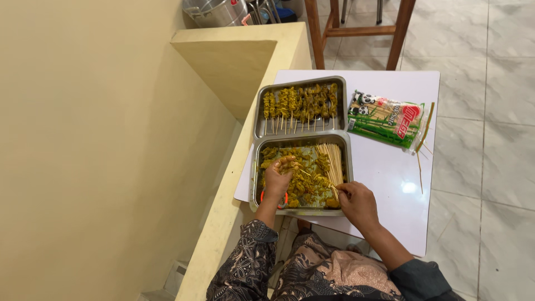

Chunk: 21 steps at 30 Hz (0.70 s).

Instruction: The person threads marinated meat onto wooden skewers by hand, pressing the meat down the stick and placing each completed skewer into a metal tray. The person uses scissors to trim the skewers to a uniform length.

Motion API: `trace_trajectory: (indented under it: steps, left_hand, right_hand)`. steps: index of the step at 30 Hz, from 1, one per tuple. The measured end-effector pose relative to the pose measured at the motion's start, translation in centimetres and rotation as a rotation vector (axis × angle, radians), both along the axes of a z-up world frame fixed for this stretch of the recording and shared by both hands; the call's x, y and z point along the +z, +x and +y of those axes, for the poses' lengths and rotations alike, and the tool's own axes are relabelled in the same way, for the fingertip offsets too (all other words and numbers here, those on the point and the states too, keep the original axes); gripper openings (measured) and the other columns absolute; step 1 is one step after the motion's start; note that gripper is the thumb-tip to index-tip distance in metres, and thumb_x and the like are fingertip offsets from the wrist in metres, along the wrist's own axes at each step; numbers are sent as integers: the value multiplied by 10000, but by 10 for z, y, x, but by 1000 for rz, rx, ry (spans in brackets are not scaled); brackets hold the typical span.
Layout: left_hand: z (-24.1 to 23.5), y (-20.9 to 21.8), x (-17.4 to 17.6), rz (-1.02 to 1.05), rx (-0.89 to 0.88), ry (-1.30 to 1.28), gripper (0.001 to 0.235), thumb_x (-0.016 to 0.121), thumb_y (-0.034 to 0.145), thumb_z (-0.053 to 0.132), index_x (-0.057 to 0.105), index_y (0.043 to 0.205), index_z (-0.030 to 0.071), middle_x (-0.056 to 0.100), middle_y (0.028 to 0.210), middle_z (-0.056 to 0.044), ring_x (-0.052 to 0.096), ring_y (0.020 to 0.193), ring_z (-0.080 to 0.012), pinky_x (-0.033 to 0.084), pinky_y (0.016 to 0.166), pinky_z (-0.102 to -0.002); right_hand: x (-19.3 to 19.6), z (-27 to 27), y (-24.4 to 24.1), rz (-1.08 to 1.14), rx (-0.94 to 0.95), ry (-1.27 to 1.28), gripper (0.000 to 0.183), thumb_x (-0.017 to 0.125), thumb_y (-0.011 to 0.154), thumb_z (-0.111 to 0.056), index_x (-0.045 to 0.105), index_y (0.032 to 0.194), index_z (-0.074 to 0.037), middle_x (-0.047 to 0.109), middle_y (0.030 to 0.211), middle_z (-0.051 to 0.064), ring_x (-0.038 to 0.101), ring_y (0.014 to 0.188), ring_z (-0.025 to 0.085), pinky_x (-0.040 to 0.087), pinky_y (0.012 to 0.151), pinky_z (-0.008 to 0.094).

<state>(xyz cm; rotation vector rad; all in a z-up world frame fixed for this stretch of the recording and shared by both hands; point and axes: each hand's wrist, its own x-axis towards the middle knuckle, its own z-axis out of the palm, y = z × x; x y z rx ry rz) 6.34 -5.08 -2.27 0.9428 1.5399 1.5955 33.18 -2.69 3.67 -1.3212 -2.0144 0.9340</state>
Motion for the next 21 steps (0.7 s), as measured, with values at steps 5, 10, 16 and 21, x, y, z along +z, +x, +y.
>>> trace_trajectory:
  steps: [5, 10, 16, 21]
  left_hand:
    - [-6, 6, 19, 43, -17, -5, 430, 622, 838, -160, 671, 1236, -5, 729, 1198, -79, 714, 1057, -131, 575, 917, -242]
    - [-5, 16, 41, 169, -11, -135, 359, 703, 873, -87, 720, 1214, 25, 757, 1127, -53, 712, 995, -99, 581, 851, -239]
    - [-7, 10, 49, 115, -11, -31, 382, 691, 878, -37, 712, 1250, 50, 759, 1111, -39, 710, 988, -84, 566, 841, -216]
    - [-6, 5, 41, 154, 39, -72, 366, 749, 874, -49, 728, 1229, 37, 730, 1019, -62, 668, 918, -87, 555, 825, -224]
  right_hand:
    - [4, 0, 3, 9, -12, 65, 152, 698, 871, -114, 795, 967, -48, 740, 870, 103, 695, 769, 241, 565, 756, 379]
    - [7, -1, 1, 29, -17, 81, 133, 702, 885, -120, 790, 962, -55, 730, 862, 91, 674, 749, 247, 551, 735, 387]
    - [7, 7, 3, 47, 12, 78, 121, 702, 893, -122, 783, 968, -72, 716, 846, 74, 654, 734, 232, 542, 721, 375]
    - [12, 5, 4, 66, 37, 199, 121, 697, 876, -101, 783, 957, -74, 721, 868, 66, 645, 782, 232, 534, 729, 378]
